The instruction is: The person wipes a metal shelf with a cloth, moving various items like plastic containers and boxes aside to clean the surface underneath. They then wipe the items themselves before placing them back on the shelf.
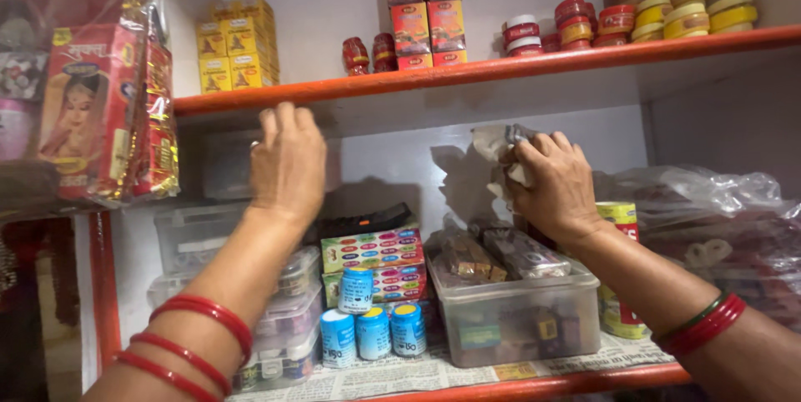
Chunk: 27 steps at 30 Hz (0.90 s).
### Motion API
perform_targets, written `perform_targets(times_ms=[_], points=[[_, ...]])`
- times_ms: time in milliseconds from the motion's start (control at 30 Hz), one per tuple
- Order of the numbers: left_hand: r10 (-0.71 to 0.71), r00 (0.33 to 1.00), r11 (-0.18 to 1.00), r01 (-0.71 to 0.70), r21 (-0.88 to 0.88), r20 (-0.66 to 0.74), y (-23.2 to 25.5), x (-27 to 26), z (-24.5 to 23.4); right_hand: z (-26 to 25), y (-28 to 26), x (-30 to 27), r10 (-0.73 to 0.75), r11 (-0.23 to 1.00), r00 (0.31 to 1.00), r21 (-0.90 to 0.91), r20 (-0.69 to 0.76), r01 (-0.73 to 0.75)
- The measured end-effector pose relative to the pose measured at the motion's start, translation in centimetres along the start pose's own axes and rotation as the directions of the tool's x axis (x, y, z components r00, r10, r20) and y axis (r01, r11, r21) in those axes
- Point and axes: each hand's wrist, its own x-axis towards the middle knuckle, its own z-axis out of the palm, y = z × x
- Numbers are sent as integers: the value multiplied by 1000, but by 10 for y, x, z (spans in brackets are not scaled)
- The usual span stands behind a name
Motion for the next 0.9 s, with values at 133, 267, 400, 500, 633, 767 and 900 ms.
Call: perform_targets(times_ms=[133,267,400,500,633,767,900], points=[[84,992,984,-97,-152,-89,38,2,-33,-2,-3,2,-32,999,999,21,-25,32],[105,980,926,-158,-342,-168,74,-3,-54,-7,-7,5,-16,1000,999,4,-41,16],[23,985,851,-110,-514,-172,120,-15,-56,-20,-6,10,-13,1000,996,21,-89,15],[-26,999,754,-4,-657,-35,154,-31,-46,-28,-3,14,-29,999,992,30,-120,33],[-13,996,745,-50,-665,-90,187,-47,-15,-36,2,14,-40,999,991,-13,-125,39],[9,994,729,-79,-680,-105,207,-62,19,-41,4,10,-50,999,993,-13,-105,48],[119,992,744,-119,-658,-45,219,-68,39,-44,5,6,-58,998,995,-6,-78,58]])
